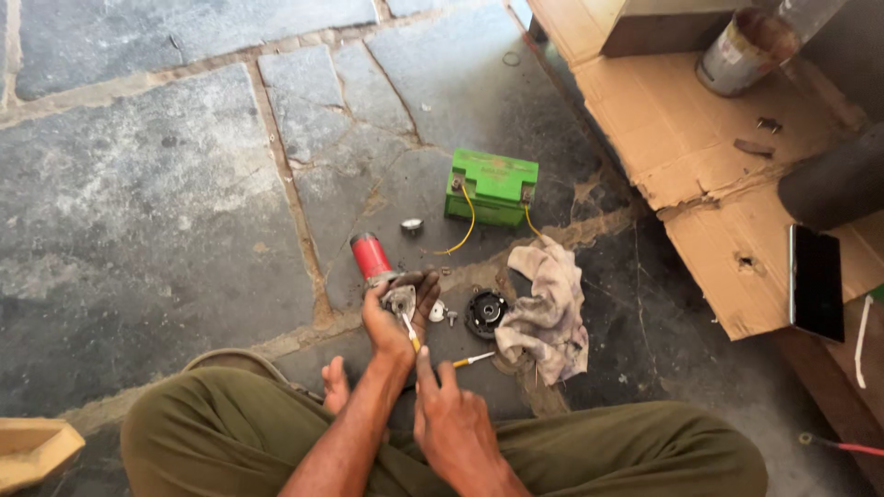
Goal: The person sits on the floor and uses a screwdriver to scrape and clean the interior of a motor housing. They then wipe the part with a cloth.
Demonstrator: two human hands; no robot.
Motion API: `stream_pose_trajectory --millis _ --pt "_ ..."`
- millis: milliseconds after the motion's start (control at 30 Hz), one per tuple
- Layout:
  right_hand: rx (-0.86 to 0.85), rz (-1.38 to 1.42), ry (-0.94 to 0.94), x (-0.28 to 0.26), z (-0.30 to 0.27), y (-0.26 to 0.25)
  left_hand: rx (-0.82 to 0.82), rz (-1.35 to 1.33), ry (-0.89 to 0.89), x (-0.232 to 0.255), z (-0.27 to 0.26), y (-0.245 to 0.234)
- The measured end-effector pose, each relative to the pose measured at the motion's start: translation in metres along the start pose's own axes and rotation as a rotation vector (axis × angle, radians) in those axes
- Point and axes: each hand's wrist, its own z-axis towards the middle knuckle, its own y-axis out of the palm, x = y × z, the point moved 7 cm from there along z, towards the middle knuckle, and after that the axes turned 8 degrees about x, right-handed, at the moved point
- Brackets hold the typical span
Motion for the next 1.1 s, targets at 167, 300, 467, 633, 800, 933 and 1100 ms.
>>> stream_pose_trajectory --millis 167,300,467,633,800,933,1100 --pt "0.048 0.024 0.010 0.002 0.009 -0.008 0.016 0.097 -0.033 -0.005 -0.003 0.000" --pt "0.041 0.016 -0.002 0.003 0.012 -0.011 0.017 0.066 -0.079 -0.009 0.000 0.006" --pt "0.060 0.054 0.009 0.003 0.009 -0.009 0.020 0.116 -0.101 -0.013 -0.005 0.001" --pt "0.055 0.021 -0.012 -0.001 0.014 -0.014 -0.026 0.132 -0.096 -0.014 -0.003 0.016" --pt "0.034 0.034 0.029 0.005 0.009 -0.010 -0.031 0.167 -0.086 -0.017 -0.008 0.006" --pt "0.042 0.059 0.020 0.002 0.015 -0.016 -0.039 0.196 -0.070 -0.012 -0.007 0.017" --pt "0.016 0.063 0.033 0.004 0.010 -0.017 -0.053 0.197 -0.073 -0.013 -0.013 0.020"
